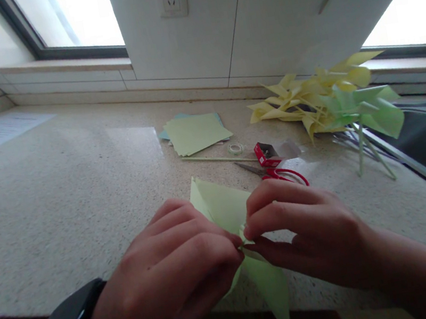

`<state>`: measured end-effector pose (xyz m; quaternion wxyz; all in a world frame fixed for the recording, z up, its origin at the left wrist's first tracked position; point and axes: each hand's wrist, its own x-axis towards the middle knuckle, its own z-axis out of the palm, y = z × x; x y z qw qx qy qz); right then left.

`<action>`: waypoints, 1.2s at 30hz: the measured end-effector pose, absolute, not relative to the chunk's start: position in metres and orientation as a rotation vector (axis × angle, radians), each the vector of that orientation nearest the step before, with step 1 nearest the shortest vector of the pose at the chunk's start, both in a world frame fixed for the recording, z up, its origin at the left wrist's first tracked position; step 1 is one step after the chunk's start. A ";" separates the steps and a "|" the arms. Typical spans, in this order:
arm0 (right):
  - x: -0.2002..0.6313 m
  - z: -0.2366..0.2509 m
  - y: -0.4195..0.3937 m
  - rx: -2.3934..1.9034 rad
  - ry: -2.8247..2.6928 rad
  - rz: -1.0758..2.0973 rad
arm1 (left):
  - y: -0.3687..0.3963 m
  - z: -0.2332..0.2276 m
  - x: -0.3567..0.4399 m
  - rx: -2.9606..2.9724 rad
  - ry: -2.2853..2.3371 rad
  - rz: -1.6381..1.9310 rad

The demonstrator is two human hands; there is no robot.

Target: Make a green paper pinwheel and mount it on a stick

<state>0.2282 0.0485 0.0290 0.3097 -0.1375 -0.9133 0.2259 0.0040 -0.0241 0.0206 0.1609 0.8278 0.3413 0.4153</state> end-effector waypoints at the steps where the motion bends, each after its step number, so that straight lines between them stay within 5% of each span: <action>1: 0.228 0.029 0.048 -0.357 -2.415 0.593 | -0.024 0.021 0.004 2.361 0.970 1.193; 18: 0.237 0.041 0.047 -0.182 -2.448 0.370 | -0.013 0.033 -0.010 1.690 1.274 1.414; 26: 0.237 0.043 0.048 -0.168 -2.486 0.362 | 0.004 0.035 -0.011 1.499 1.066 0.898; 36: 0.238 0.038 0.050 -0.169 -2.471 0.355 | -0.001 0.035 -0.007 1.509 0.980 0.915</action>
